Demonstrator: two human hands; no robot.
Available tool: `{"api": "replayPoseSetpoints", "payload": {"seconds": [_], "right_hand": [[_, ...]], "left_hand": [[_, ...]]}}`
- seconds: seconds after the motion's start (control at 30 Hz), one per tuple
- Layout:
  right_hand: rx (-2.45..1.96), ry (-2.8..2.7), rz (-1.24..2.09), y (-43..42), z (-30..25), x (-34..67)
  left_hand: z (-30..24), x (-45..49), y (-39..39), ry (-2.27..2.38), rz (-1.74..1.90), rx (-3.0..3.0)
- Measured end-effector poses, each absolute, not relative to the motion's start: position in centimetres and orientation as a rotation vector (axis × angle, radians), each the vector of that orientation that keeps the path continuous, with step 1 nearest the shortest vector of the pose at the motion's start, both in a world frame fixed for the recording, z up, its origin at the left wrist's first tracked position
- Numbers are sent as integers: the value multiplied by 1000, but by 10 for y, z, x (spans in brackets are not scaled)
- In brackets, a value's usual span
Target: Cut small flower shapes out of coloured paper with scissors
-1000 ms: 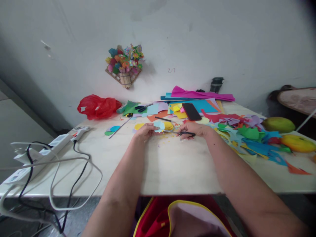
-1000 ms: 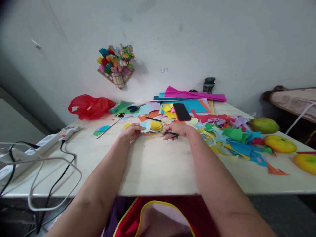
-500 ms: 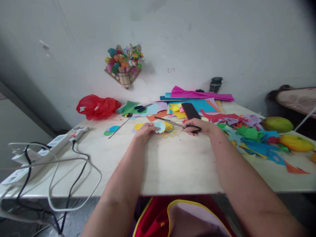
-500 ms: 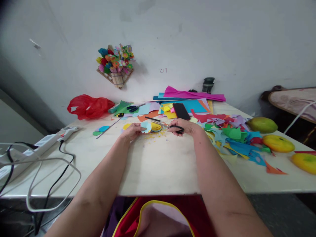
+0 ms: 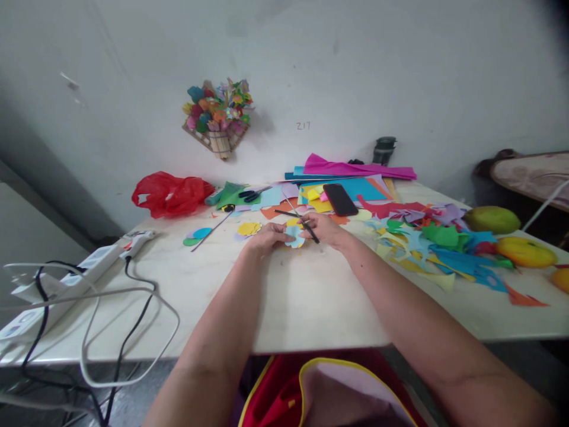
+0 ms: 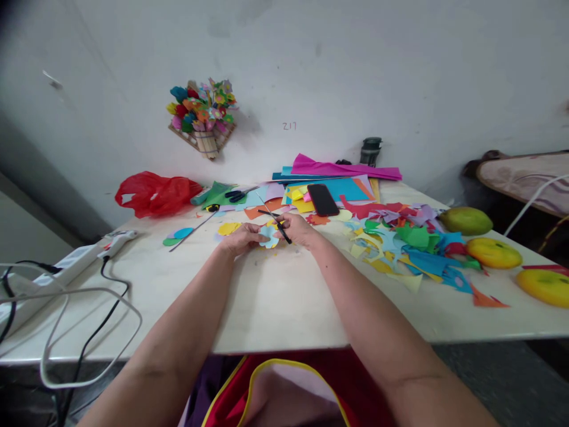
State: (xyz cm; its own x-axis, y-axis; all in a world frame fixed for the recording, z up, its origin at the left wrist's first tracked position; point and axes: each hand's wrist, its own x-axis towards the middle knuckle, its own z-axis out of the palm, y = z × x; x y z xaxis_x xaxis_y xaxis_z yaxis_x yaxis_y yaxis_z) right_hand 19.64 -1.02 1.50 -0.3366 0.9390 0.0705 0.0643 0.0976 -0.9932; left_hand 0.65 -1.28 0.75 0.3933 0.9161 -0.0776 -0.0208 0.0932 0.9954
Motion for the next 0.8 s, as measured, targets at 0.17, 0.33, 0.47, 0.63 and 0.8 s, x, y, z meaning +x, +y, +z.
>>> {"api": "replayPoseSetpoints", "payload": {"seconds": [0.17, 0.33, 0.47, 0.63, 0.8], "right_hand": [[-1004, -1534, 1257, -12, 15, 189], [-1021, -1450, 1158, -9, 12, 182], [-1040, -1392, 1149, -10, 13, 178], [-1091, -1439, 1185, -14, 19, 188], [-1144, -1723, 1313, -14, 23, 215]], "left_hand": [[3, 7, -10, 960, 941, 1247], [2, 11, -11, 968, 1087, 1161], [1, 13, -11, 915, 1120, 1142], [0, 9, -8, 875, 1203, 1101], [-4, -4, -1, 880, 1335, 1043]]}}
